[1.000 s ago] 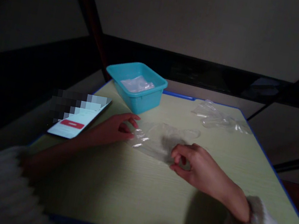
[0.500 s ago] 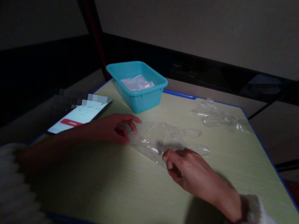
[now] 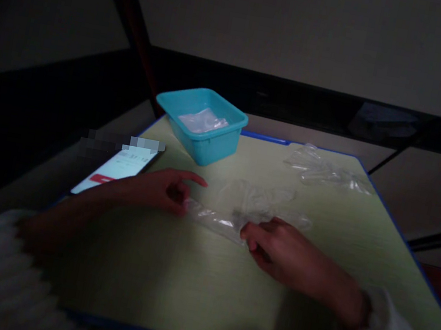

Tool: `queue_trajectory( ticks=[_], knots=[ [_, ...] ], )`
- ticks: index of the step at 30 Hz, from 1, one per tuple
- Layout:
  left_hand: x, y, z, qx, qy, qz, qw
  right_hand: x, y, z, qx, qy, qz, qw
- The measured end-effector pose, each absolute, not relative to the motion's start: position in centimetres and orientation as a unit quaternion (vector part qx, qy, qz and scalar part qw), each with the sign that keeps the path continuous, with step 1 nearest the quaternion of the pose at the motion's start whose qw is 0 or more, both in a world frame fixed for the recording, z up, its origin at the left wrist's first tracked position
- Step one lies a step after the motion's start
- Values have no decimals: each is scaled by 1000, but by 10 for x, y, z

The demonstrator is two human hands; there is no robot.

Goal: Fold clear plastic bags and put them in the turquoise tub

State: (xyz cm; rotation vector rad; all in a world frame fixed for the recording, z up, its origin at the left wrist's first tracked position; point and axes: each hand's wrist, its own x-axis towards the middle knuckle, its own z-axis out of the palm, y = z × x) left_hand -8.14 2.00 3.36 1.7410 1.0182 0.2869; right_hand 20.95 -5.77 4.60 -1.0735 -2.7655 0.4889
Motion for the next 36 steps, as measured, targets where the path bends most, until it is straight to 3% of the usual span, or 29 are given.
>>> queue_trajectory(
  ticks=[18, 28, 32, 36],
  knots=[
    [-79, 14, 37, 751, 448, 76, 479, 210, -61, 54, -259, -949, 160, 86],
    [-81, 11, 39, 806, 458, 37, 373, 213, -60, 62, -278, -936, 195, 89],
    [-73, 6, 36, 845, 410, 152, 308, 238, -46, 68, -385, -889, 213, 126],
    [-57, -1, 22, 905, 281, 228, 225, 258, -36, 64, -443, -846, 286, 76]
  ],
)
